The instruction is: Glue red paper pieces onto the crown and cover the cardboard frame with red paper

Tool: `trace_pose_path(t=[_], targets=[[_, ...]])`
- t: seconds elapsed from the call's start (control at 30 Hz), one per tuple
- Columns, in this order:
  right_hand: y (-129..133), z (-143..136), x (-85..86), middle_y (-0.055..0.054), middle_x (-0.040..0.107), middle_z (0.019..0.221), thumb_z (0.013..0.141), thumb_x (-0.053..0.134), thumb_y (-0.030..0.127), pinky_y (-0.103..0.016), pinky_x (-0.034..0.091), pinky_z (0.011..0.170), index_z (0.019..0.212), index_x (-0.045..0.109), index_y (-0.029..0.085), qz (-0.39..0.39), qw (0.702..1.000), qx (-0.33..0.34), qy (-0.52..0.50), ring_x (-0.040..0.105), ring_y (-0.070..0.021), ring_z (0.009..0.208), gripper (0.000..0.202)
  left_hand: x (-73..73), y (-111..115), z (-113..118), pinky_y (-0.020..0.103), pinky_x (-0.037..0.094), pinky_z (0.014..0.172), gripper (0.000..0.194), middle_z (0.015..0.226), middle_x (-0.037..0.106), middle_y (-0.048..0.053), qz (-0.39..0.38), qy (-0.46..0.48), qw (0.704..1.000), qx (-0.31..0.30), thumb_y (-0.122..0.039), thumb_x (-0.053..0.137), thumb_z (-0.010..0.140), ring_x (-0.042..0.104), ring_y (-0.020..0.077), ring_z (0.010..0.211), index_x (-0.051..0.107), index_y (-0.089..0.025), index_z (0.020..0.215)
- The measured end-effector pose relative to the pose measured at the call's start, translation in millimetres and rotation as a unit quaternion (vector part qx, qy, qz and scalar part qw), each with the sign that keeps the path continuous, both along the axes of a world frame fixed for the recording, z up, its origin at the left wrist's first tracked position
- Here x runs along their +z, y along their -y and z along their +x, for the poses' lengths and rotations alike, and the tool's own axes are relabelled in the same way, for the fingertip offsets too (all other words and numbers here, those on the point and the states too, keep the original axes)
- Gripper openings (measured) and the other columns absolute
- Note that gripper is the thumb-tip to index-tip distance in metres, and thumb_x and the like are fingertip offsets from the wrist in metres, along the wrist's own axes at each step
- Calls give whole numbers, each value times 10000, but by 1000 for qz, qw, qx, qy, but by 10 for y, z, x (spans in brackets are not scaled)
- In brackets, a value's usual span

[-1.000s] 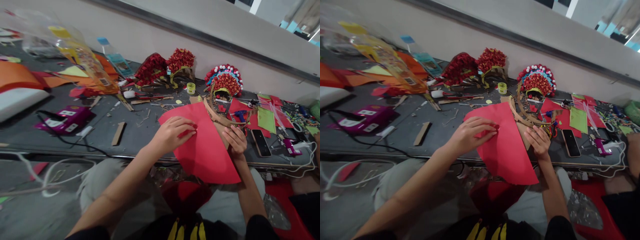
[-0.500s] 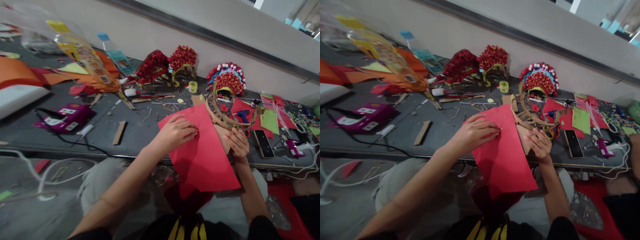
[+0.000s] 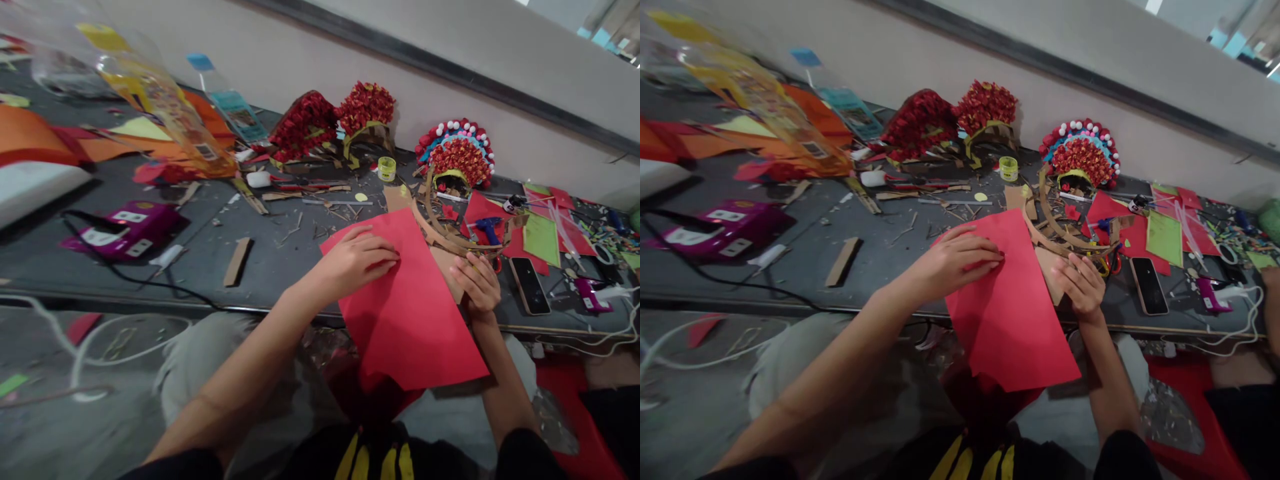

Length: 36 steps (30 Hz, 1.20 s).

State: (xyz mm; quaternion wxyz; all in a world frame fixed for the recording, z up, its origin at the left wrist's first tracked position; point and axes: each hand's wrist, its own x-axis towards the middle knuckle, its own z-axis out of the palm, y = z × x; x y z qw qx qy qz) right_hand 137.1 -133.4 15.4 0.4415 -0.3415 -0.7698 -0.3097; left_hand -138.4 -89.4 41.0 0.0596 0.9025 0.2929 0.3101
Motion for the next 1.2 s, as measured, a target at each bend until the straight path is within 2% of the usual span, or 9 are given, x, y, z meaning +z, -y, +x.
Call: trace_pose_path(t=[0.13,0.33,0.5,0.87,1.0,1.2], targets=[[5,3,-13,-1,767,931,952,387,142,-313,489,1008,951,694,242,-9,1000,11,-3,664,-137,1080,323,2,14,-6,442,348,1061,231,981,734,20,16,-11,1000,-5,-279,468,962,675,166,923,687,-216,923],[35,-28,43,-9,768,924,935,418,108,-303,509,977,950,680,236,-16,1000,9,-9,681,-162,1048,292,15,35,44,358,458,951,260,899,719,50,87,3,996,5,-257,439,971,666,166,831,673,-176,891],[47,-54,77,-13,770,895,955,378,141,-301,514,975,940,671,233,-3,1000,3,-10,699,-165,1003,307,24,55,61,313,504,840,274,932,709,75,73,12,997,15,-271,408,981,655,180,857,640,-155,895],[61,-34,54,-1,769,918,945,377,148,-308,514,981,979,673,259,-17,1000,-3,5,703,-172,991,319,26,48,53,320,510,847,253,875,707,60,59,18,998,25,-268,406,979,658,167,803,605,-163,867],[78,-40,51,-4,768,930,948,374,179,-325,500,995,1046,675,259,-35,999,5,2,692,-169,1021,327,29,49,49,323,515,854,241,862,706,50,44,28,998,29,-259,412,974,658,159,793,598,-167,852],[67,-48,80,-8,770,910,942,413,185,-302,479,1010,1090,671,243,-13,1000,10,13,697,-156,1004,302,33,50,37,324,521,800,189,835,698,49,35,53,998,28,-238,450,957,655,164,772,582,-162,846]])
